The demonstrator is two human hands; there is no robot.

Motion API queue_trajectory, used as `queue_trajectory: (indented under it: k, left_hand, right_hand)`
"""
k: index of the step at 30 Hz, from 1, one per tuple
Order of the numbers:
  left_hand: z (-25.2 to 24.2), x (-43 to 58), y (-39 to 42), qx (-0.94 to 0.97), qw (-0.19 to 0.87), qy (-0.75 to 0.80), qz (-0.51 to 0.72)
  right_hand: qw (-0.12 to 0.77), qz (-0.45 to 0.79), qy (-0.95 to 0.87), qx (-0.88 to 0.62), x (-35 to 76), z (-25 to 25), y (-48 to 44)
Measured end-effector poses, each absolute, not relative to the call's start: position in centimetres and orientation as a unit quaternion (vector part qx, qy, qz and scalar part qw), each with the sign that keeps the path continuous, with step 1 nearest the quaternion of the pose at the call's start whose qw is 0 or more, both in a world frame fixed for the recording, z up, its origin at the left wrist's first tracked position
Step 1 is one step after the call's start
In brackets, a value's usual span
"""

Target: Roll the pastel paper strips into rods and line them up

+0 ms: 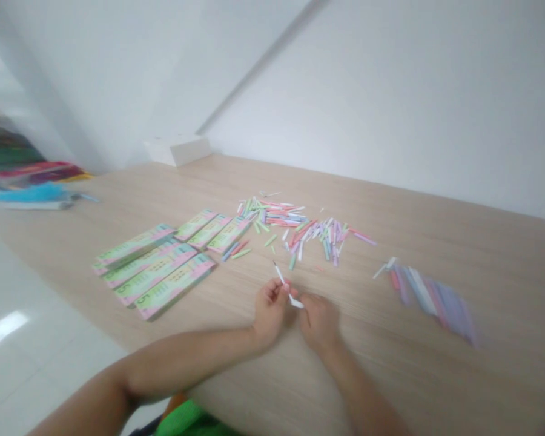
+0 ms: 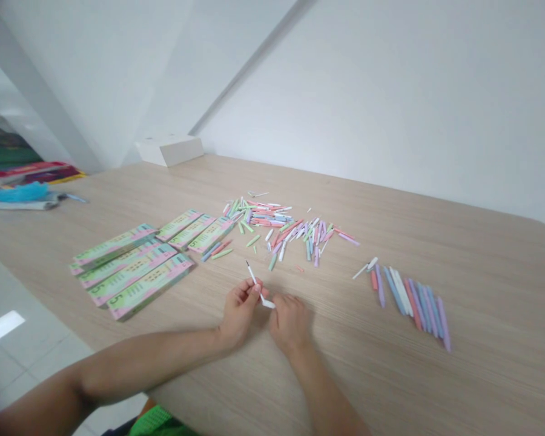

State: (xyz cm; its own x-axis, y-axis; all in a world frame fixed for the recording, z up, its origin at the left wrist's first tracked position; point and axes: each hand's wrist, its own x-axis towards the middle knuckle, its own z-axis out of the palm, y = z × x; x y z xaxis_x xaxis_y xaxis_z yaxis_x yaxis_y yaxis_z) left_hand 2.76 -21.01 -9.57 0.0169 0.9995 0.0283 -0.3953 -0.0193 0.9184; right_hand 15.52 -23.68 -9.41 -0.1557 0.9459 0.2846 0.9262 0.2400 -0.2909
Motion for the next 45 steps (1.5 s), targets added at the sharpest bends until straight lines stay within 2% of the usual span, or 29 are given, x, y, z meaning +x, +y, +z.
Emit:
queue_trajectory:
  k: [8,16,23,28,35,40,45]
  left_hand:
    - [-9.4,2.3,-22.0,0.574,0.501,0.279,0.585]
    - [-8.6,1.9,-22.6,0.653,0.469,0.255,0.536]
    - [-8.2,1.3,-22.3,0.646,0.473,0.279,0.53]
    - [-7.4,1.4,-21.8,0.681,0.412,0.265,0.545]
    - [-8.0,2.0,-22.2,0.72,0.298,0.306,0.546]
    - [-7.4,2.3,-22.4,0.7,0.331,0.391,0.498]
    - [-5.3,2.8,-22.2,0.715,0.362,0.426,0.421]
  right_hand:
    - [0.385,0.042,-0.718,-0.579,15.1,-10.5,-23.7]
    - [0.521,0.218,-0.66,-0.496,15.0,-11.3,-23.5]
    - [0.56,0.243,-0.609,-0.506,14.9,-11.1,-23.7]
    - [0.559,0.229,-0.61,-0.513,14.7,-10.8,-24.0]
    - [0.502,0.167,-0.689,-0.495,14.7,-10.6,-24.1]
    - [0.521,0.166,-0.651,-0.527,14.5,-10.7,-24.3]
    - [0.603,0.205,-0.578,-0.51,14.3,-10.8,-24.4]
